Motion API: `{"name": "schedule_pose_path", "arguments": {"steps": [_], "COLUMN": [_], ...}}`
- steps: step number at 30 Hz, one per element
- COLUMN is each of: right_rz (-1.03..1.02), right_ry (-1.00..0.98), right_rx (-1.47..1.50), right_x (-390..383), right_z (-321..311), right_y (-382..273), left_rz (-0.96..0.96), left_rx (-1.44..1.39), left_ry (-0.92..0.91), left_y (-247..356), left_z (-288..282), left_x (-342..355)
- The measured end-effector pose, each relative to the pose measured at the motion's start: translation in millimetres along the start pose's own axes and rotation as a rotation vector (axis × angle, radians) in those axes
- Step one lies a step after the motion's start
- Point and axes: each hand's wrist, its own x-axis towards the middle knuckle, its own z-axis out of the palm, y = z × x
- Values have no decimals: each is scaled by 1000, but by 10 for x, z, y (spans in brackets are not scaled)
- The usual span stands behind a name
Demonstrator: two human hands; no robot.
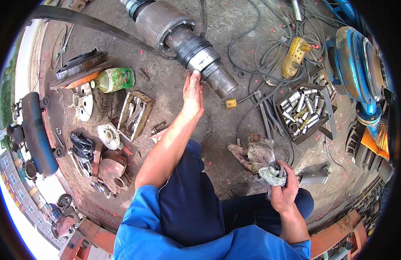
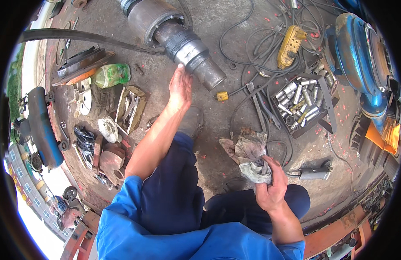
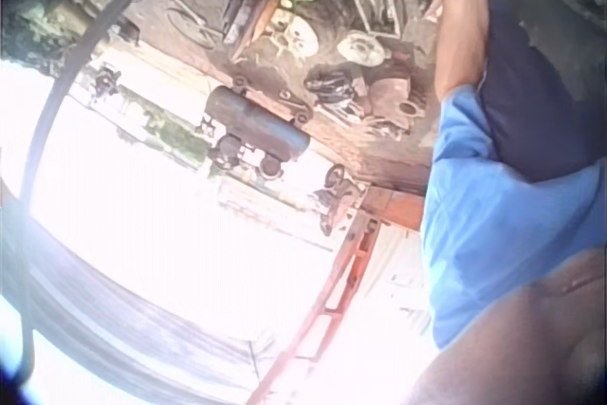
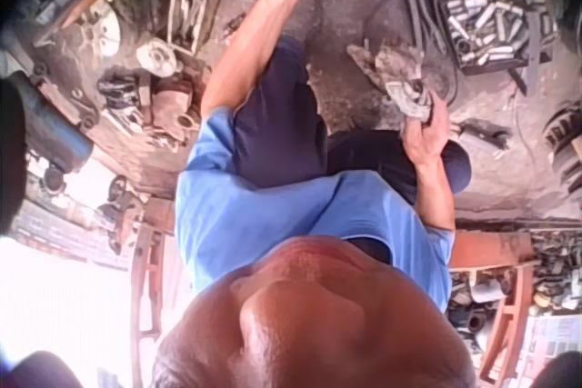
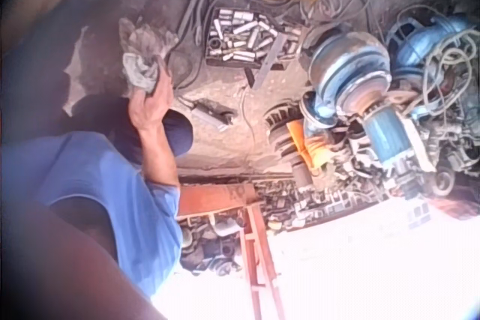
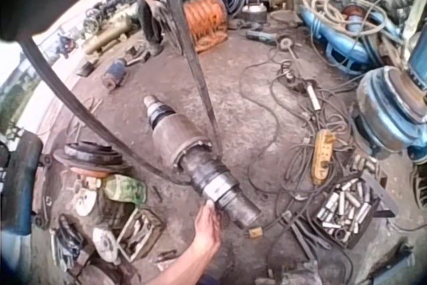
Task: The person uses an angle grinder on a cylindrical metal part, then wipes it with a cloth. They apply grease to the inside of a brake drum and continue wiping the cylindrical part and their hands.
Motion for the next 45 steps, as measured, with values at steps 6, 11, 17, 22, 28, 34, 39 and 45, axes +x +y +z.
{"name": "schedule_pose_path", "arguments": {"steps": [6,11,17,22,28,34,39,45], "right_rz": [31,64,91,62,29,6,37,139], "right_ry": [-1,5,-24,-34,-54,-87,-111,-47], "right_rx": [23,0,-15,-33,-15,-40,-23,245], "right_x": [65,119,214,323,300,235,119,317], "right_z": [91,173,219,274,320,374,417,220], "right_y": [1,37,-23,-93,-175,-219,-258,-252], "left_rz": [-211,-233,-257,-246,-292,-240,-159,-223], "left_rx": [-423,-502,-392,-244,-249,-70,76,-304], "left_ry": [-318,-450,-363,-193,-35,-33,23,-387], "left_y": [-26,2,17,111,292,522,719,1054], "left_z": [-198,-98,-187,-230,-298,-184,25,351], "left_x": [351,470,483,373,181,-50,-364,-727]}}
